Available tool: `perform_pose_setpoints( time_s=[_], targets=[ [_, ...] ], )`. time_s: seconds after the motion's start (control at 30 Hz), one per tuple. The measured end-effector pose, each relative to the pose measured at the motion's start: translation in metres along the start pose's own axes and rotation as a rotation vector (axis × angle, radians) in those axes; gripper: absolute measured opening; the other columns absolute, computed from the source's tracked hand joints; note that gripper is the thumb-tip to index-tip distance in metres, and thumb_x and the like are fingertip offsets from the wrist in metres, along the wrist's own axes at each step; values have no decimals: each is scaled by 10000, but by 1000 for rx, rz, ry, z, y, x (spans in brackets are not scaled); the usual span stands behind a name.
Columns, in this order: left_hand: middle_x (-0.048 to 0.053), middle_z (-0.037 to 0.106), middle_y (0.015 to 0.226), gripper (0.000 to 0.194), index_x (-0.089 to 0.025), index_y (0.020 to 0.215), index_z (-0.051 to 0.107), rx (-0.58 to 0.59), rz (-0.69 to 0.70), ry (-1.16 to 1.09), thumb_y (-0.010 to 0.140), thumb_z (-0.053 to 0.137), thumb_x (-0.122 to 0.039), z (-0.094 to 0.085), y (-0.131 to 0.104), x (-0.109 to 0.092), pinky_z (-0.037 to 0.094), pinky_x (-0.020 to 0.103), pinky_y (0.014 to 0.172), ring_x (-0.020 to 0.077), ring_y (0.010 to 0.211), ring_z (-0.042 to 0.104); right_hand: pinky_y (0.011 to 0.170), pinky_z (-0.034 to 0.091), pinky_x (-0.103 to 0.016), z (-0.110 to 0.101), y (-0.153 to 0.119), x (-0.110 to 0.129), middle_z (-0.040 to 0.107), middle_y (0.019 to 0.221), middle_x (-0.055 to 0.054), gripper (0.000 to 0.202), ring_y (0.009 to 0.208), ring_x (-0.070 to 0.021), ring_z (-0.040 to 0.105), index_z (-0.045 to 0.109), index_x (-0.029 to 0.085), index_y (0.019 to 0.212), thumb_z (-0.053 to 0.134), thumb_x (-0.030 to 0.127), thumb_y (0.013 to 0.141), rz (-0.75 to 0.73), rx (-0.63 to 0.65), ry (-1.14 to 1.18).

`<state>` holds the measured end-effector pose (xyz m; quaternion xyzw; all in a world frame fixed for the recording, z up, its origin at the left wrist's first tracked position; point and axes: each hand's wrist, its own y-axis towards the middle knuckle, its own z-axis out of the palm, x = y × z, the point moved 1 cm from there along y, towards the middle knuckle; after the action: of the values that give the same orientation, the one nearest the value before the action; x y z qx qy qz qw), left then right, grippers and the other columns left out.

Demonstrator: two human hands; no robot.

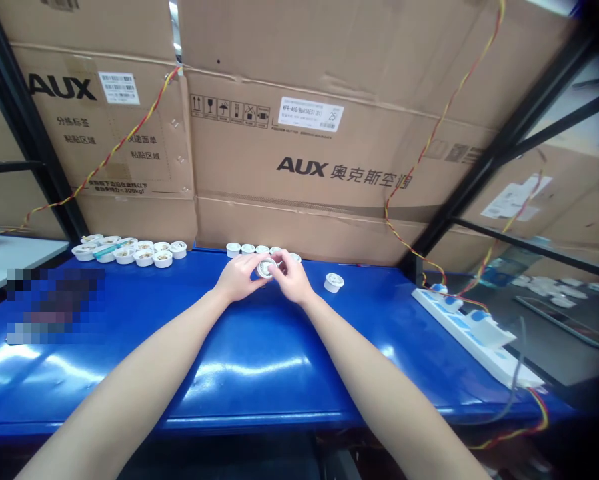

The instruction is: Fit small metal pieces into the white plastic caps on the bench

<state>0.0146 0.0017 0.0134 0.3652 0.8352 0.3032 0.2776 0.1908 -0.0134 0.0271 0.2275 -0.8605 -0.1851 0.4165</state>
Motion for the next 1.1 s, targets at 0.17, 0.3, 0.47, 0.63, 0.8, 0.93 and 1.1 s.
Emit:
perform_pose_setpoints(
  time_s=[0.17,0.3,0.47,0.63,0.8,0.93,1.1],
  targets=[
    [83,682,1221,436,-206,1226,619,5,-21,-11,824,659,-369,1,0,2,475,379,1017,258,1131,632,759,440,-286,-5,-3,16,695,899,-55,463,834,-209,627,662,224,1077,680,575,776,-59,-28,-340],
    [51,673,1249,466,-236,1260,602,69,-86,-64,807,657,-325,2,0,2,485,359,1008,249,1137,633,735,427,-280,-5,-1,22,717,933,-80,453,869,-226,645,696,223,1034,637,608,801,8,-13,-489],
    [38,659,1272,490,-243,1282,575,118,-112,-108,802,646,-316,2,-1,3,497,347,989,243,1144,628,743,443,-276,-3,-1,28,720,1022,-58,467,931,-226,654,694,244,1076,641,610,791,38,1,-537],
    [59,650,1270,496,-234,1281,558,141,-87,-72,814,658,-369,3,-2,3,495,388,991,256,1127,625,761,452,-281,-14,4,21,727,989,-90,426,934,-245,663,711,217,1055,632,543,791,180,80,-682],
    [69,668,1215,455,-207,1267,557,139,-104,-29,848,629,-368,2,-2,3,499,388,976,248,1090,635,841,451,-346,-51,9,-7,725,988,-158,458,1004,-303,646,726,172,1013,592,545,783,417,113,-900],
    [53,688,1140,337,-211,1174,603,128,-125,3,861,601,-334,1,-1,4,510,364,927,238,1042,646,865,452,-397,-69,8,-30,712,1047,-168,426,1070,-342,612,724,165,1014,592,490,771,613,162,-926],
    [41,689,1115,261,-220,1104,619,121,-149,14,863,573,-309,-1,-1,6,512,354,886,230,1011,647,886,449,-412,-76,5,-49,700,1062,-174,385,1142,-341,564,713,153,1023,584,446,810,695,156,-912]
  ],
)
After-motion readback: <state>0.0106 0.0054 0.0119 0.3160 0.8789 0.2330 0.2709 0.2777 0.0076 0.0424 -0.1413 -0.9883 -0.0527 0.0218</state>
